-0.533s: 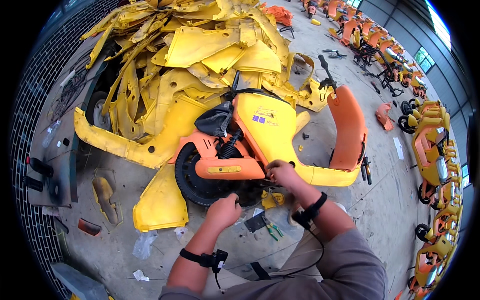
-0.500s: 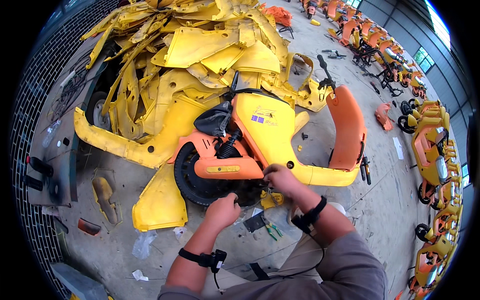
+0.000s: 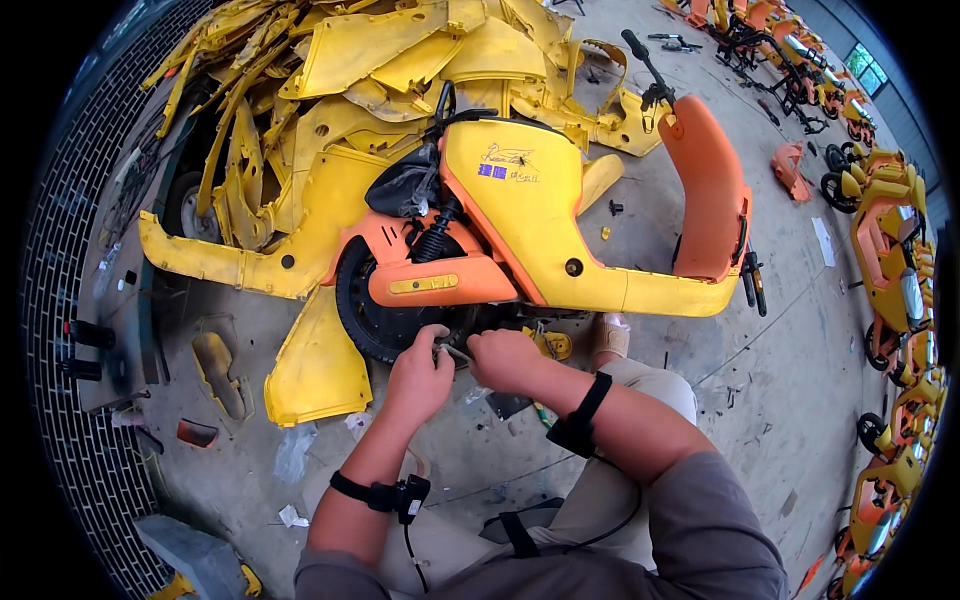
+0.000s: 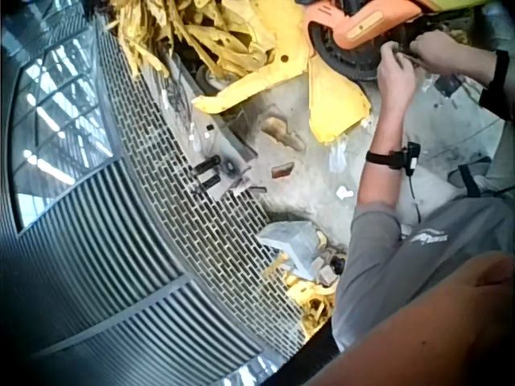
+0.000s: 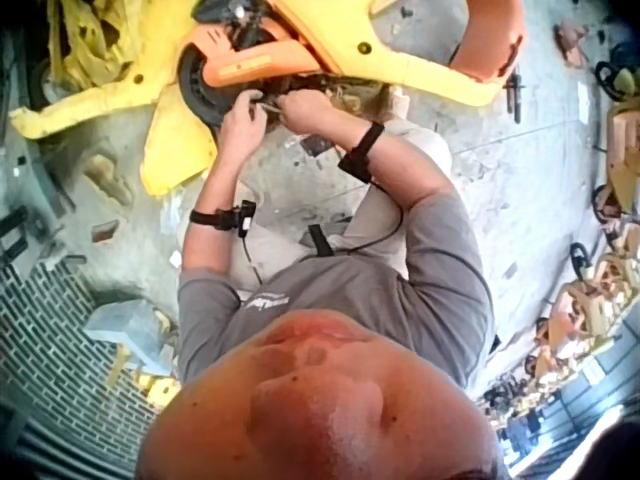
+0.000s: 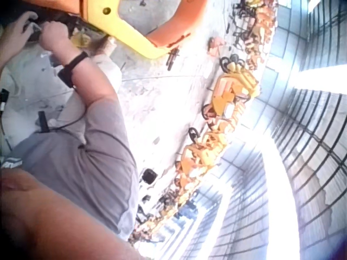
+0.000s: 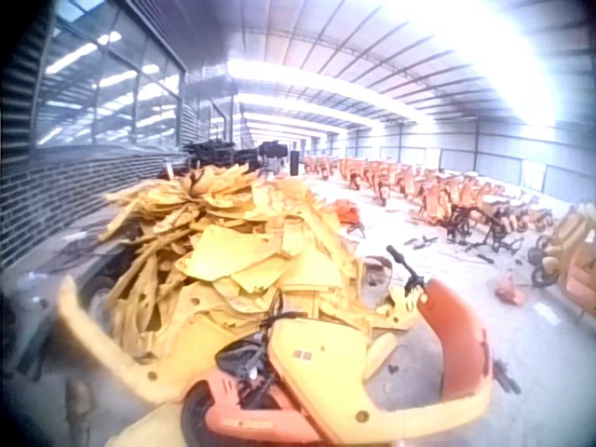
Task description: The person manipulates a metal chain with their hands, using pliers to adjust the links. They also handle a small packet and a metal bracket while working in a service bay filled with yellow scooter parts.
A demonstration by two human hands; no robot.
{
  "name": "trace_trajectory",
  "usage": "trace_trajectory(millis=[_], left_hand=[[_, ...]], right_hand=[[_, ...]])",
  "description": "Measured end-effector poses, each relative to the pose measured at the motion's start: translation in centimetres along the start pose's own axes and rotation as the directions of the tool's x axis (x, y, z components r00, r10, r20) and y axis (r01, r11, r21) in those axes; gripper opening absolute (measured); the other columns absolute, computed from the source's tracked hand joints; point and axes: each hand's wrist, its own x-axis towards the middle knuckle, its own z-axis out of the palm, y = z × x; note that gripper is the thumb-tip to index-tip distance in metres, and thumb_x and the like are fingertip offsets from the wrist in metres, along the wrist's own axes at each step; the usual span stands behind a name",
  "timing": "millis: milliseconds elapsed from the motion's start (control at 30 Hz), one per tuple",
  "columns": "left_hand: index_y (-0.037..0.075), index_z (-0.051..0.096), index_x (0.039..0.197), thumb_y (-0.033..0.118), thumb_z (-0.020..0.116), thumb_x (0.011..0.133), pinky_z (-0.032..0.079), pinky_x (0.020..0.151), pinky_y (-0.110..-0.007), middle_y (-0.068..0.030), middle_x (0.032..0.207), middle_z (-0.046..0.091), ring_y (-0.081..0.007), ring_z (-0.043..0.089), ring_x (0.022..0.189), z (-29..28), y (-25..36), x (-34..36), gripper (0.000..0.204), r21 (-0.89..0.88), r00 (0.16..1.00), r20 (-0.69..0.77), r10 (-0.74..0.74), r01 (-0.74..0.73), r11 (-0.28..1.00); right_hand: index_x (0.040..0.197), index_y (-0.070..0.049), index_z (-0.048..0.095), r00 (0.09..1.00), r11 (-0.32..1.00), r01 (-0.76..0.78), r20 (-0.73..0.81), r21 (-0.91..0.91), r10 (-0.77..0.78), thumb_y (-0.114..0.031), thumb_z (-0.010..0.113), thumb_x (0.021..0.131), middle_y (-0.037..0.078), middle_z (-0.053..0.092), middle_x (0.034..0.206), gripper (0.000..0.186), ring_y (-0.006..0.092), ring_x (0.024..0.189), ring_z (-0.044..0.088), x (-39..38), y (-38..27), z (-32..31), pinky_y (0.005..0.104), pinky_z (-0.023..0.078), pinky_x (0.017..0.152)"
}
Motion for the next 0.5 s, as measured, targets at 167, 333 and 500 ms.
trace_trajectory(millis=[167,333,500], left_hand=[[0.005,0.058,0.125,0.014,0.057,0.091,0.052,0.085,-0.049,-0.0271,0.100,0.069,-0.0451,0.066,0.096,1.2,0.9,1.3,0.034,0.085,0.997,0.057,-0.042,0.037,0.996],[0.006,0.060,0.128,0.017,0.059,0.090,0.052,0.088,-0.045,-0.0249,0.102,0.070,-0.0421,0.067,0.099,0.5,0.9,2.2,0.039,0.101,0.992,0.091,-0.088,0.079,0.992],[0.005,0.059,0.125,0.017,0.058,0.091,0.052,0.085,-0.049,-0.0258,0.097,0.070,-0.0441,0.067,0.095,-0.3,0.0,3.4,0.037,0.102,0.989,0.133,-0.064,0.051,0.993]], right_hand=[[0.090,-0.004,0.068,0.994,0.996,-0.044,-0.098,0.080,0.052,-0.028,0.061,0.086,0.019,0.071,0.087,0.025,0.0371,0.085,0.070,1.7,1.9,-0.5,0.0494,0.056,0.074],[0.097,-0.001,0.072,0.911,0.893,-0.175,-0.276,0.415,0.307,-0.028,0.058,0.091,0.023,0.071,0.092,0.031,0.0415,0.091,0.069,4.8,4.4,-5.5,0.0488,0.054,0.083],[0.106,0.001,0.070,0.711,0.763,-0.203,-0.443,0.614,0.546,-0.031,0.060,0.091,0.026,0.071,0.103,0.037,0.0415,0.102,0.067,12.0,15.1,-6.1,0.0452,0.052,0.091]])
